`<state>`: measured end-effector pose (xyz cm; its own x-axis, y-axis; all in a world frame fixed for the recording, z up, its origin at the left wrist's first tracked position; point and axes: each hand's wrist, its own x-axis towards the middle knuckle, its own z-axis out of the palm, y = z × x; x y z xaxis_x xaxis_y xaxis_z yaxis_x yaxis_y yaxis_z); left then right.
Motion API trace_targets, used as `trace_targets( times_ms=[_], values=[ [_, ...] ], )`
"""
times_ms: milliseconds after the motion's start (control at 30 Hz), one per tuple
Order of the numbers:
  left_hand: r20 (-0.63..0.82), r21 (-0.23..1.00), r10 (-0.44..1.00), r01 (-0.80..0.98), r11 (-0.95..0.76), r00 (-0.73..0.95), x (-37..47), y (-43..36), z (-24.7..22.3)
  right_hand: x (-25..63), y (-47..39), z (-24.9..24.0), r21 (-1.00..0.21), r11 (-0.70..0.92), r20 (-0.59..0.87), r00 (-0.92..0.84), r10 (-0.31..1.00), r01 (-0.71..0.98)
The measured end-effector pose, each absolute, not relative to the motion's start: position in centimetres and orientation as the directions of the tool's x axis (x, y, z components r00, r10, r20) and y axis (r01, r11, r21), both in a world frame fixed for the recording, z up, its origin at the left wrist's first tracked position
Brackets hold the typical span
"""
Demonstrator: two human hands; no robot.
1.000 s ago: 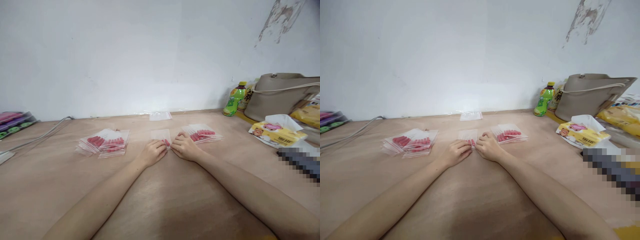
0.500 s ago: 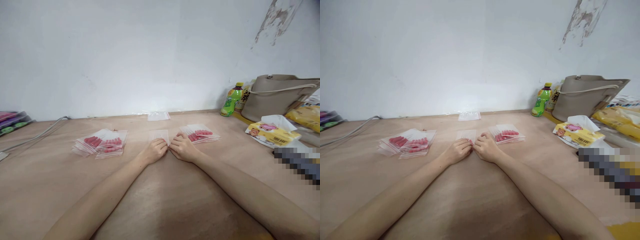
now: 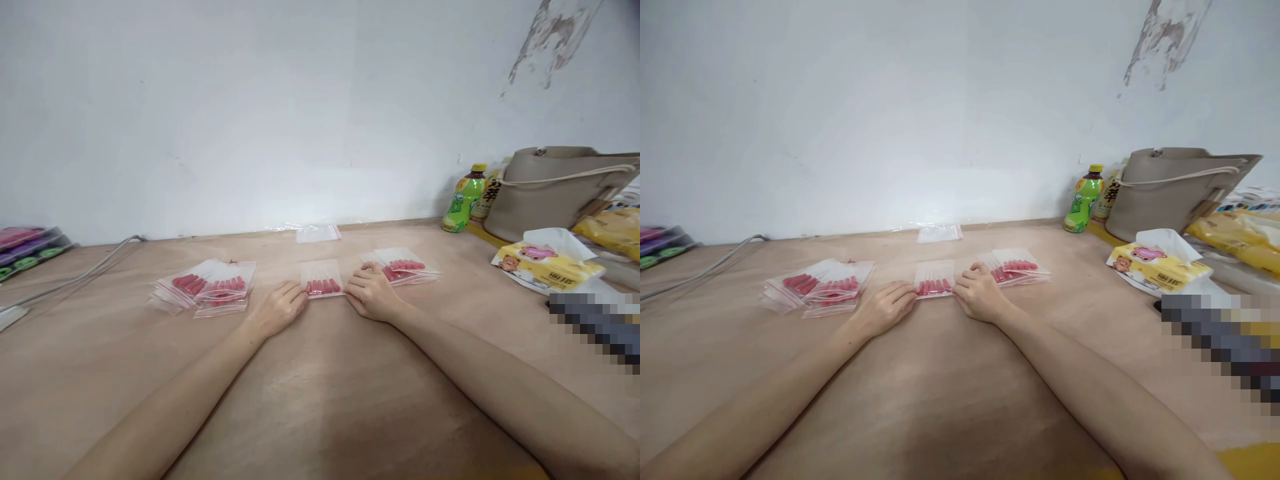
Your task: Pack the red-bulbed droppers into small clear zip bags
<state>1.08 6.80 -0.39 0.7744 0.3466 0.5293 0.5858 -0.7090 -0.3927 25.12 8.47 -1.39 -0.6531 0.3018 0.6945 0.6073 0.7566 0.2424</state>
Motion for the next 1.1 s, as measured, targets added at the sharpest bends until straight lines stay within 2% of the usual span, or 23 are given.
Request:
trace_targets(
  times_ms=[267, 467, 533, 667, 867, 1000, 1100],
  values=[
    [0.507, -0.396, 0.455, 0.667, -0.632, 0.732, 0.9, 6.3, -0.1, 25.3, 8.6, -1.6, 0.213, 0.754, 0.680, -0.648, 0.342, 0.621],
    [0.478, -0.357, 0.445, 0.630, -0.690, 0.757, 0.9, 6.4, -0.3, 25.5, 9.1, -2.1, -0.009, 0.802, 0.677, -0.586, 0.445, 0.598],
    [0.474, -0.331, 0.451, 0.628, -0.704, 0.756, 1.1, 6.4, -0.3, 25.3, 9.2, -2.5, -0.041, 0.817, 0.676, -0.585, 0.447, 0.576],
    [0.498, -0.265, 0.509, 0.682, -0.681, 0.702, 1.0, 6.5, -0.3, 24.7, 9.3, -2.9, -0.021, 0.810, 0.671, -0.592, 0.445, 0.586],
    [0.482, -0.191, 0.605, 0.750, -0.633, 0.634, 0.3, 6.8, -0.7, 26.9, 9.7, -1.6, 0.094, 0.765, 0.662, -0.614, 0.430, 0.637],
    [0.441, -0.177, 0.634, 0.754, -0.632, 0.635, 0.2, 6.8, -0.6, 31.0, 10.1, -0.3, 0.083, 0.703, 0.647, -0.575, 0.501, 0.706],
    [0.418, -0.175, 0.639, 0.748, -0.641, 0.646, 0.4, 6.8, -0.4, 33.6, 10.2, -0.2, -0.005, 0.661, 0.552, -0.549, 0.628, 0.751]
  ],
)
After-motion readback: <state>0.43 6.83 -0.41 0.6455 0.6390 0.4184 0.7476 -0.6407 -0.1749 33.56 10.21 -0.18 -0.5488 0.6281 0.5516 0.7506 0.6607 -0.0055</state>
